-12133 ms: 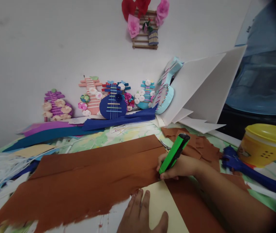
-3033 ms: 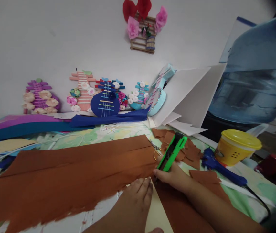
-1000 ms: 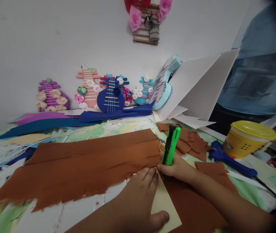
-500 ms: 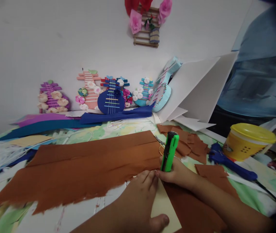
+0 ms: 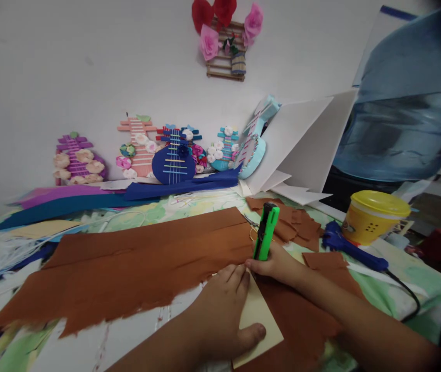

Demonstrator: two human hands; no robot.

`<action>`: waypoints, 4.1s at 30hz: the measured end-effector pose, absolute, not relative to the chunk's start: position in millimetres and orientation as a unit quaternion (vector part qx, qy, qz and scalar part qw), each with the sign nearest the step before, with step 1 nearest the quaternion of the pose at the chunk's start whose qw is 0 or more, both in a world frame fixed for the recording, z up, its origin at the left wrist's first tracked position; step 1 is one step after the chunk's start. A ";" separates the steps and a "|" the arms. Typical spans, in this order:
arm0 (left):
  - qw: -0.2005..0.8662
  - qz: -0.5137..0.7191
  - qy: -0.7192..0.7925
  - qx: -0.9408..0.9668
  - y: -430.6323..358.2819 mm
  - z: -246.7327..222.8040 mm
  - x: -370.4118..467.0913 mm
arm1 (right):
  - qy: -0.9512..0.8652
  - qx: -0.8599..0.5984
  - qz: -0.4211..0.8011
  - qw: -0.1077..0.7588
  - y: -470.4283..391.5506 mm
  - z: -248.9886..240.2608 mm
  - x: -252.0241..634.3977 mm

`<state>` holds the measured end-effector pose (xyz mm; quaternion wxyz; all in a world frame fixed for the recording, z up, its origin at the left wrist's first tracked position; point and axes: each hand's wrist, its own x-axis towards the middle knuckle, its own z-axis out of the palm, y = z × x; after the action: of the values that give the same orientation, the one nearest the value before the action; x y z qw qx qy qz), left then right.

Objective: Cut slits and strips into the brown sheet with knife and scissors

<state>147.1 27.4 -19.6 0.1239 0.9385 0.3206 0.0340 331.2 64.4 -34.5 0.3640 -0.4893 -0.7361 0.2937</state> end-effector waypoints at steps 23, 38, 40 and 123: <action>0.095 0.038 0.293 0.951 24.7 -13.8 144.5 | -0.636 -0.589 0.346 0.359 44.0 -8.4 326.4; 0.048 0.054 0.288 0.955 20.6 -6.1 134.3 | -0.532 -0.580 0.487 0.379 48.2 -14.2 333.6; 0.032 0.064 0.298 0.952 19.0 -4.0 135.0 | -0.539 -0.566 0.495 0.379 50.5 -11.5 342.1; 0.064 0.116 0.199 0.971 21.4 -17.6 134.1 | -0.654 -0.587 0.269 0.394 27.7 -36.7 326.6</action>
<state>134.1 21.4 -17.6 0.0643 0.9710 0.1986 0.1162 326.6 27.7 -36.7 0.3944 -0.5869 -0.6542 0.2685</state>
